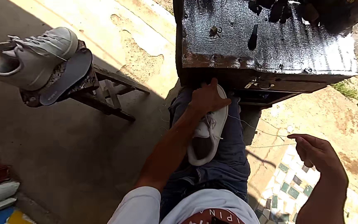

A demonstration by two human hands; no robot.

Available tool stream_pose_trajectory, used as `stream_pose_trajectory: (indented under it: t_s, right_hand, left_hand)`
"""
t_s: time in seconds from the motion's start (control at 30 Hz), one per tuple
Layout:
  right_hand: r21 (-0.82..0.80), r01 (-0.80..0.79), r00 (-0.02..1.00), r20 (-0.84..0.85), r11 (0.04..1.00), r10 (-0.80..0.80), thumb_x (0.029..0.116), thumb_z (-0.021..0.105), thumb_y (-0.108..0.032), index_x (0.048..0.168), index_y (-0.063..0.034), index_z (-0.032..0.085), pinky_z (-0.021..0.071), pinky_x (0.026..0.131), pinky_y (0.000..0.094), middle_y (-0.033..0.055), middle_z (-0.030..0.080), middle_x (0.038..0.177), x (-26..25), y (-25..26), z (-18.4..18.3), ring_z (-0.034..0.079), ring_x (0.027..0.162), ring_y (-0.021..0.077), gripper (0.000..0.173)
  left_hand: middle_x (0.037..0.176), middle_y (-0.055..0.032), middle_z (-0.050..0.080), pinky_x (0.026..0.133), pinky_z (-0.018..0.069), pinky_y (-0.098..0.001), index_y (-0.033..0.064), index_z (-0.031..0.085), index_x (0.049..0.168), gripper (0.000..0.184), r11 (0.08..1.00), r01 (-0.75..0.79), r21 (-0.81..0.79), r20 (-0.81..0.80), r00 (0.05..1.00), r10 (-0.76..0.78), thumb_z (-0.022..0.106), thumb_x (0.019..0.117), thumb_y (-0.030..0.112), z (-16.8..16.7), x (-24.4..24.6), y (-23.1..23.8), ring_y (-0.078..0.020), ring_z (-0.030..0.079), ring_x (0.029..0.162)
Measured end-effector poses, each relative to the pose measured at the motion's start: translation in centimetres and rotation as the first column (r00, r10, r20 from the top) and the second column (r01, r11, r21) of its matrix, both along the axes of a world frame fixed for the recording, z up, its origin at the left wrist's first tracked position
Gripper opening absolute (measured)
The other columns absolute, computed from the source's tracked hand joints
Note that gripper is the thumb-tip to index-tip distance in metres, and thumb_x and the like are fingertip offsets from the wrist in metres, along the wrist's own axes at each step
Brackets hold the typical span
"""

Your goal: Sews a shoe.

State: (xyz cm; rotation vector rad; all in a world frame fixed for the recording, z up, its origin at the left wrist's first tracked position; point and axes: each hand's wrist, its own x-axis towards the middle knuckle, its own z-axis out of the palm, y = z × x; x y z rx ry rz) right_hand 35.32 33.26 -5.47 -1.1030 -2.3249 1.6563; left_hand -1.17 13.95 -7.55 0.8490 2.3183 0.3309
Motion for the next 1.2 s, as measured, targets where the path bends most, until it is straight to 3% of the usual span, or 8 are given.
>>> stream_pose_trajectory:
  t_s: [0.13, 0.37, 0.53, 0.67, 0.9, 0.97, 1.07, 1.2]
  right_hand:
    - [0.167, 0.123, 0.966, 0.206, 0.978, -0.156, 0.1094, 0.048, -0.02, 0.118, -0.0029, 0.071, 0.0445, 0.042, 0.021, -0.0029, 0.052, 0.056, -0.9, 3.1, -1.8, 0.047, 0.041, 0.0042, 0.029]
    - [0.3, 0.138, 0.891, 0.379, 0.944, -0.25, 0.1106, 0.048, -0.03, 0.123, -0.0101, 0.072, 0.0478, 0.05, 0.0327, 0.0061, 0.058, 0.064, -2.4, 5.5, -5.5, 0.05, 0.048, 0.0124, 0.033]
    - [0.254, 0.193, 0.891, 0.359, 0.948, -0.277, 0.1108, 0.046, -0.031, 0.123, -0.0095, 0.07, 0.0461, 0.049, 0.0318, 0.0042, 0.051, 0.063, -1.7, 7.8, -8.5, 0.046, 0.048, 0.0113, 0.035]
    - [0.173, 0.147, 0.865, 0.456, 0.974, -0.212, 0.1107, 0.047, -0.033, 0.121, -0.0101, 0.072, 0.0448, 0.048, 0.0297, 0.003, 0.051, 0.062, -1.3, 8.4, -12.0, 0.045, 0.046, 0.0099, 0.035]
    - [0.094, 0.064, 0.775, 0.623, 0.993, -0.109, 0.1112, 0.043, -0.035, 0.121, -0.0097, 0.07, 0.0459, 0.049, 0.032, 0.0039, 0.058, 0.066, 0.2, 8.6, -17.2, 0.049, 0.047, 0.012, 0.038]
    - [0.1, 0.017, 0.775, 0.627, 0.995, -0.076, 0.1112, 0.043, -0.035, 0.132, -0.0128, 0.065, 0.0469, 0.052, 0.0364, 0.0095, 0.072, 0.093, -0.2, 8.1, -17.3, 0.054, 0.054, 0.015, 0.038]
    - [0.06, 0.133, 0.867, 0.477, 0.989, -0.146, 0.1062, 0.055, -0.026, 0.159, -0.0115, 0.036, 0.0504, 0.056, 0.0389, 0.0191, 0.058, 0.139, -0.9, 6.5, -15.4, 0.057, 0.064, 0.0189, 0.058]
    - [-0.381, 0.552, 0.81, 0.031, 0.742, -0.586, 0.1092, 0.044, -0.017, 0.144, -0.0122, 0.045, 0.0367, 0.041, 0.0163, 0.0044, 0.072, 0.1, -4.2, 1.1, -11.2, 0.043, 0.044, 0.0005, 0.035]
  left_hand:
    - [0.153, -0.0143, 0.05, 0.113, 0.0269, -0.0726, 0.0234, 0.038, 0.159, 0.086, 0.975, 0.146, 0.166, -0.129, 0.984, -0.125, 0.051, 0.092, 0.075, -1.5, -1.6, -3.9, -0.0382, 0.046, 0.141]
    - [0.149, -0.0057, 0.054, 0.12, 0.0212, -0.0693, 0.0216, 0.066, 0.132, 0.058, 0.765, 0.447, 0.464, -0.295, 0.892, -0.343, 0.068, 0.0883, 0.059, -1.1, 3.4, -13.8, -0.0285, 0.039, 0.148]
    - [0.112, -0.0004, 0.073, 0.116, 0.0336, -0.0629, 0.017, 0.073, 0.116, 0.028, 0.709, 0.451, 0.541, -0.287, 0.892, -0.349, 0.051, 0.104, 0.027, -0.8, 0.7, -12.0, -0.0193, 0.066, 0.116]
    - [0.083, -0.0022, 0.069, 0.076, 0.0556, -0.0458, 0.0138, 0.069, 0.11, 0.025, 0.732, 0.416, 0.539, -0.128, 0.9, -0.417, 0.052, 0.107, 0.031, -0.6, -2.6, -9.3, -0.0176, 0.067, 0.078]
    - [0.097, -0.0135, 0.065, 0.079, 0.0492, -0.0537, 0.0126, 0.07, 0.112, 0.031, 0.852, 0.348, 0.39, -0.578, 0.813, -0.067, 0.056, 0.1045, 0.039, -1.2, -2.5, -7.5, -0.0349, 0.065, 0.09]
    - [0.09, -0.0153, 0.064, 0.07, 0.0519, -0.0527, 0.0065, 0.068, 0.105, 0.035, 0.869, 0.189, 0.457, -0.589, 0.796, 0.137, 0.061, 0.1021, 0.041, -0.7, 0.1, -8.8, -0.0357, 0.065, 0.081]
    - [0.072, -0.0063, 0.064, 0.056, 0.0522, -0.0447, 0.0093, 0.071, 0.089, 0.042, 0.87, 0.002, 0.494, -0.319, 0.931, 0.179, 0.055, 0.1038, 0.045, 0.1, 4.7, -13.4, -0.0221, 0.063, 0.062]
    - [0.115, -0.0027, 0.073, 0.089, 0.0605, -0.0306, 0.0094, 0.068, 0.131, 0.059, 0.899, -0.07, 0.432, 0.368, 0.924, -0.104, 0.056, 0.0997, 0.057, -0.6, 8.2, -16.6, -0.0078, 0.071, 0.1]
